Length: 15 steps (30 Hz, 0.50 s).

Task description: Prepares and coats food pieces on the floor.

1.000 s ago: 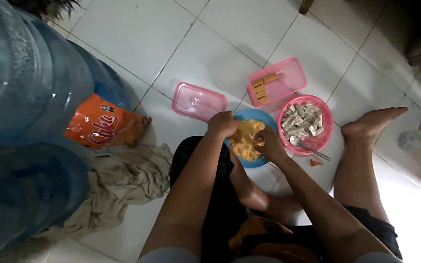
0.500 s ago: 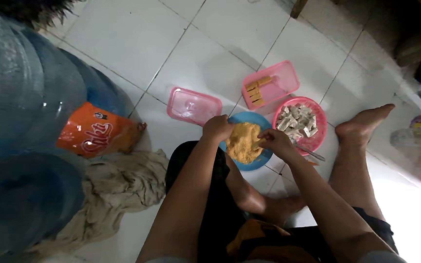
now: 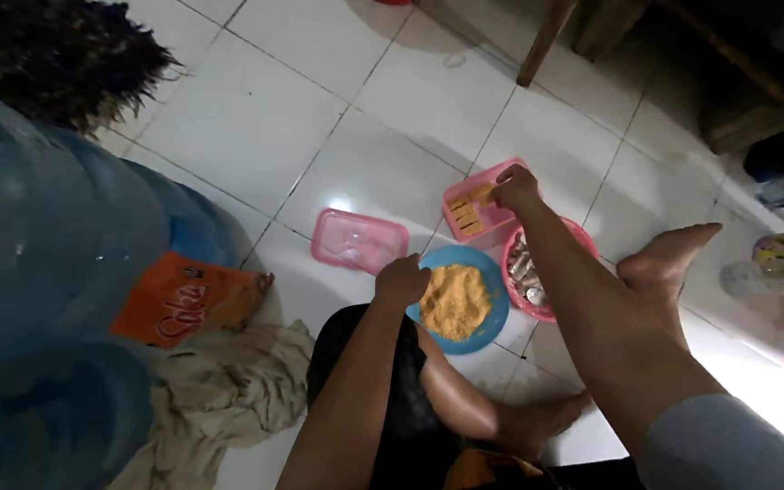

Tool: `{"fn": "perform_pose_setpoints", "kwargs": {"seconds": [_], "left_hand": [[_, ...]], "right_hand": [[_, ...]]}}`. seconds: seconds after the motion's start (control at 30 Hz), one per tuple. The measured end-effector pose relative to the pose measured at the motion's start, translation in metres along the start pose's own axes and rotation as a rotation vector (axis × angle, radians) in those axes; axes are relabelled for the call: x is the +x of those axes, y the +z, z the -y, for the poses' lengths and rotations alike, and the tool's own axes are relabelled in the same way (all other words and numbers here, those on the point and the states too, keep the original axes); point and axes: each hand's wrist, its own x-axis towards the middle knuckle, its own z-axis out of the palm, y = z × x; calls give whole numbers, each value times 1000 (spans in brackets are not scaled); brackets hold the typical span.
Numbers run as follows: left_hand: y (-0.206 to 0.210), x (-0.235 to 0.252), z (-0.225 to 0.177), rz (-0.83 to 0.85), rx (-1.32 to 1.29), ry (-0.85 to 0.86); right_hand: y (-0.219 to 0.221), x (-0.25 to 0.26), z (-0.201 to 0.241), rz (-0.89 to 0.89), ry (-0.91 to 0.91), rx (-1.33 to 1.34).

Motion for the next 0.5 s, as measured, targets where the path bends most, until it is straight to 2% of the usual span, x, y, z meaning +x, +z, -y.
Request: {"fn": "perform_pose_setpoints", "kwargs": {"seconds": [0.2,0.33,0.5], "left_hand": [[1,1,-3,13,8,-26],[2,2,-2,11,4,-22],[1,0,-3,11,13,-20]], "right_hand": [[15,25,-2,77,166,-18],[18,28,-2,43,265,14],[10,3,17,65,183,-235]]}}
